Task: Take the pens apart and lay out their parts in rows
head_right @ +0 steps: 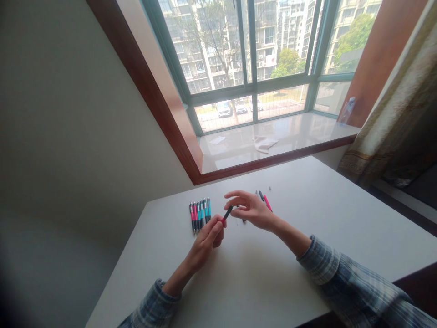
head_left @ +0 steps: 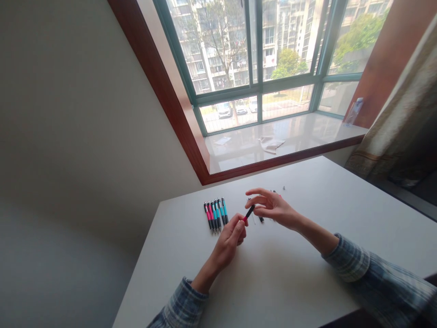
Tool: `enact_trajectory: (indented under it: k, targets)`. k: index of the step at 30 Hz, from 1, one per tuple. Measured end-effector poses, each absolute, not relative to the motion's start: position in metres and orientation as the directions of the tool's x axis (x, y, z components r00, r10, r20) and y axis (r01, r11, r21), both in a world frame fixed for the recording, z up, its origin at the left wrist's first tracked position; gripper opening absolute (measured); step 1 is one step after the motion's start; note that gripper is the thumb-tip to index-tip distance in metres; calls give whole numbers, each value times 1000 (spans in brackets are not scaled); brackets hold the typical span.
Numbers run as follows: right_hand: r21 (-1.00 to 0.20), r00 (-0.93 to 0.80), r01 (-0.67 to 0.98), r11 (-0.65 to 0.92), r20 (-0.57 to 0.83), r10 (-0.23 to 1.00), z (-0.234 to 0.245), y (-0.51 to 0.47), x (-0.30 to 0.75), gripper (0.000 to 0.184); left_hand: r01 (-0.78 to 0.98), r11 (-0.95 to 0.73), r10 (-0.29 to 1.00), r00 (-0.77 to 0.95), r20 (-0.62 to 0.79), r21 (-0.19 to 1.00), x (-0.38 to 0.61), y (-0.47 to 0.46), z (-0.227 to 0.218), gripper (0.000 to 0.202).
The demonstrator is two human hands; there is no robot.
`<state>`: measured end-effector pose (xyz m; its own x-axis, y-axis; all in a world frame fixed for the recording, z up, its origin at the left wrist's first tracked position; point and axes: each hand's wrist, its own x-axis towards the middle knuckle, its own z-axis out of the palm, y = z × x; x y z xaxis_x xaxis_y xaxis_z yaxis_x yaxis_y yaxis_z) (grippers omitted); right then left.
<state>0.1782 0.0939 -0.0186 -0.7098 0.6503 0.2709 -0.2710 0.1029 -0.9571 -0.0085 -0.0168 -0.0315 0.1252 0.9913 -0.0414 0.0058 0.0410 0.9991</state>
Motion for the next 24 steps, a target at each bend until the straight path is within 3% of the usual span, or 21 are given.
enact_trajectory:
  k: [4, 7, 11, 19, 24]
  targets:
    - [-958, -710, -265, 111, 272, 650, -16, 93, 179, 58, -10, -2, 993, 116, 3, 1000, -7, -16, -31, 32]
    - [-962, -666, -244, 121, 257, 701, -17, 93, 177, 52, 31, -28, 994, 109, 25, 999, -7, -15, -27, 32]
    - [-957, -702, -287, 51, 246, 668, -15, 91, 179, 55, 50, -23, 993, 116, 17, 998, -7, -16, -24, 33]
    - [-961, -665, -273, 47, 224, 712, -15, 91, 178, 49, 4, 3, 992, 125, -4, 1000, -6, -15, -25, 36]
    - [-943, -711, -332, -12, 242, 660, -13, 90, 180, 51, -100, 60, 992, 119, -47, 993, -6, -15, -25, 40]
